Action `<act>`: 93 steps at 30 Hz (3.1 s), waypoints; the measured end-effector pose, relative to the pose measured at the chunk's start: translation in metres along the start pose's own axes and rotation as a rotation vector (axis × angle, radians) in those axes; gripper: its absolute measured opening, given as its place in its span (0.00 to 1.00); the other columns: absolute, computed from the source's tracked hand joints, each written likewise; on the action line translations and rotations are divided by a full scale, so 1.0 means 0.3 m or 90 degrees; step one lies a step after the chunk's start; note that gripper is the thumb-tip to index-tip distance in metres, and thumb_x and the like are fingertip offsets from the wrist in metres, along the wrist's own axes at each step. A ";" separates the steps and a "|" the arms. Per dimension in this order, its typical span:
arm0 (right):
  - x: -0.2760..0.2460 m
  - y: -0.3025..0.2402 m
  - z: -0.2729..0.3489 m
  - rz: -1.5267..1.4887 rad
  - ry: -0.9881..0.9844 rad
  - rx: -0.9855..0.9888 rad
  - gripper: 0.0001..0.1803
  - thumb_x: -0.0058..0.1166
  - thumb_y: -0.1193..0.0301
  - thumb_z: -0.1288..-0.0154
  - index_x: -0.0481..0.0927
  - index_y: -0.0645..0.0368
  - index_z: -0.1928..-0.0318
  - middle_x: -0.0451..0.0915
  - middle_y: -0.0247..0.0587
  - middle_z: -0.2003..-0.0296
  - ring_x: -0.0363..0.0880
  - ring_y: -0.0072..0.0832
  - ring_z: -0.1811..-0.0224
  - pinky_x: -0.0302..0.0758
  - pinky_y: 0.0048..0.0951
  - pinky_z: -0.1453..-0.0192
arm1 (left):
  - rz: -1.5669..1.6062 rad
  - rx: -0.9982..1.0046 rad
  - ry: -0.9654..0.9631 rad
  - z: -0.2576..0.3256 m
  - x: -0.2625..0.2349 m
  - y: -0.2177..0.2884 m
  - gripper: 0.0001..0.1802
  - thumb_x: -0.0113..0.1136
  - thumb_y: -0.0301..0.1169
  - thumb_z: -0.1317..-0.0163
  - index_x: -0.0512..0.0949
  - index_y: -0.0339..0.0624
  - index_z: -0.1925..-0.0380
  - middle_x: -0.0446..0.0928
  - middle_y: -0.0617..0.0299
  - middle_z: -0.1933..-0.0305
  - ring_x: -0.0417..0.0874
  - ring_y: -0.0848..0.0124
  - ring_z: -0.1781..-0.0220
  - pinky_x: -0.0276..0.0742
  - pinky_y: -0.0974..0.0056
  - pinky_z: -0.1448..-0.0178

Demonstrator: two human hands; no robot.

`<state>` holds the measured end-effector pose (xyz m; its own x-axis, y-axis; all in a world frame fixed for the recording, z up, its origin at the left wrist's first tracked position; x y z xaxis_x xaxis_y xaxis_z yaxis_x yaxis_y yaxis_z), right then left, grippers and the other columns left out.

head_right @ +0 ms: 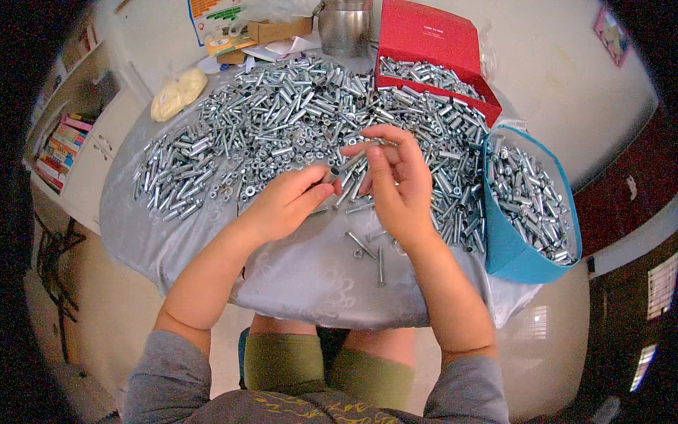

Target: The person repeatedly picks up bolts and washers from a large pile on a table, threads the washers onto the bolts, and places the assembled fasteners into a blue container. The task continues throughout the clip with consistent hand movements.

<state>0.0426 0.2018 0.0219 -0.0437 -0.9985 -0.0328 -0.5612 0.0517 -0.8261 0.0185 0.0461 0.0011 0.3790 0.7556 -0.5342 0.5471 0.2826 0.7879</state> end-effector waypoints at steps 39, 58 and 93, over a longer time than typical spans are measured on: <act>0.032 0.045 0.021 0.128 -0.279 -0.004 0.21 0.42 0.68 0.39 0.64 0.58 0.45 0.75 0.39 0.64 0.70 0.19 0.74 0.69 0.20 0.66 | 0.123 -0.026 0.074 -0.006 0.034 -0.051 0.12 0.41 0.37 0.39 0.66 0.39 0.72 0.70 0.59 0.78 0.72 0.65 0.74 0.65 0.65 0.69; -0.161 0.083 -0.062 0.513 0.048 0.011 0.13 0.46 0.62 0.43 0.77 0.58 0.70 0.73 0.41 0.83 0.72 0.31 0.82 0.66 0.28 0.77 | 0.532 -0.169 0.394 -0.033 -0.136 -0.153 0.16 0.36 0.45 0.41 0.66 0.49 0.78 0.64 0.70 0.76 0.61 0.77 0.72 0.55 0.70 0.66; 0.152 0.163 0.007 0.607 -0.341 -0.105 0.08 0.55 0.67 0.54 0.80 0.51 0.70 0.72 0.37 0.72 0.71 0.34 0.63 0.70 0.31 0.60 | 0.567 -0.132 0.267 -0.010 -0.114 -0.074 0.13 0.37 0.41 0.36 0.65 0.46 0.62 0.62 0.69 0.76 0.61 0.80 0.78 0.58 0.75 0.74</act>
<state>0.0149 0.1589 -0.0212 -0.1756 -0.4240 -0.8885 -0.5928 0.7661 -0.2484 -0.0088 0.0158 0.0029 0.2721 0.8773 0.3955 0.0365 -0.4201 0.9068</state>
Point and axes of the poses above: each hand's wrist, its own z-axis away from the middle knuckle, its own x-axis out of the palm, y = z × x, the point moved 2 cm from there along -z, towards the middle knuckle
